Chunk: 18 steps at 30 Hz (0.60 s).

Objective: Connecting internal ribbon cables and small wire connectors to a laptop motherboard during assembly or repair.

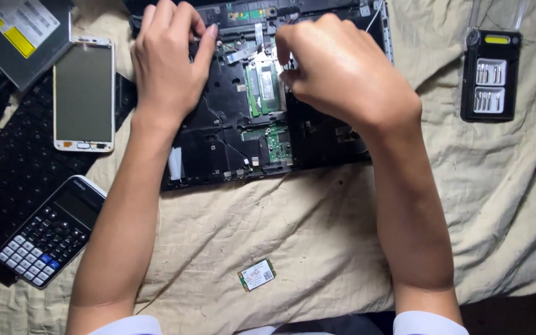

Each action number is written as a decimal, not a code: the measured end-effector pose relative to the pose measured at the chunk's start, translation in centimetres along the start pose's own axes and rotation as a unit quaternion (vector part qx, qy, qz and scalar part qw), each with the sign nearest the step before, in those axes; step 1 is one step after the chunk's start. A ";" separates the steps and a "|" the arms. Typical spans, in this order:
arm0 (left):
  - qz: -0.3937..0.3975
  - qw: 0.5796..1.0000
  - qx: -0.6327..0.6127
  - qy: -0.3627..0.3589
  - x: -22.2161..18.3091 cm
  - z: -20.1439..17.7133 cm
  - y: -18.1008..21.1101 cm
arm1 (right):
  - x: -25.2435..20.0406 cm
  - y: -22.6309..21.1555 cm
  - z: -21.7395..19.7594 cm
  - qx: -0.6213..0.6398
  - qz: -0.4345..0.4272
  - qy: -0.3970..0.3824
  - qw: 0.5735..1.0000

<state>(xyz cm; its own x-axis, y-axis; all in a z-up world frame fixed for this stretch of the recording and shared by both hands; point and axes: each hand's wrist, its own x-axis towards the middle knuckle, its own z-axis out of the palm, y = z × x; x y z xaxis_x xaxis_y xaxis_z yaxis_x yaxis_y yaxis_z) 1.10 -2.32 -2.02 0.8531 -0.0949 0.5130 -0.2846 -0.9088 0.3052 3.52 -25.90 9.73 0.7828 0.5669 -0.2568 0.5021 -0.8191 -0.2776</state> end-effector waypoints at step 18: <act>-0.002 1.000 0.000 -0.010 0.1 -0.2 0.0 | 0.8 0.5 1.3 -0.007 -0.013 0.031 0.999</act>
<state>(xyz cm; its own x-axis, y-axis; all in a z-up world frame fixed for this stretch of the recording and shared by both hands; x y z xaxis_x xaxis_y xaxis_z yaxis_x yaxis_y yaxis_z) 1.05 -2.20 -1.79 0.8628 -0.0992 0.4958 -0.2810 -0.9092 0.3072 3.92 -25.74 8.18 0.7907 0.5813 -0.1919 0.5266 -0.8058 -0.2709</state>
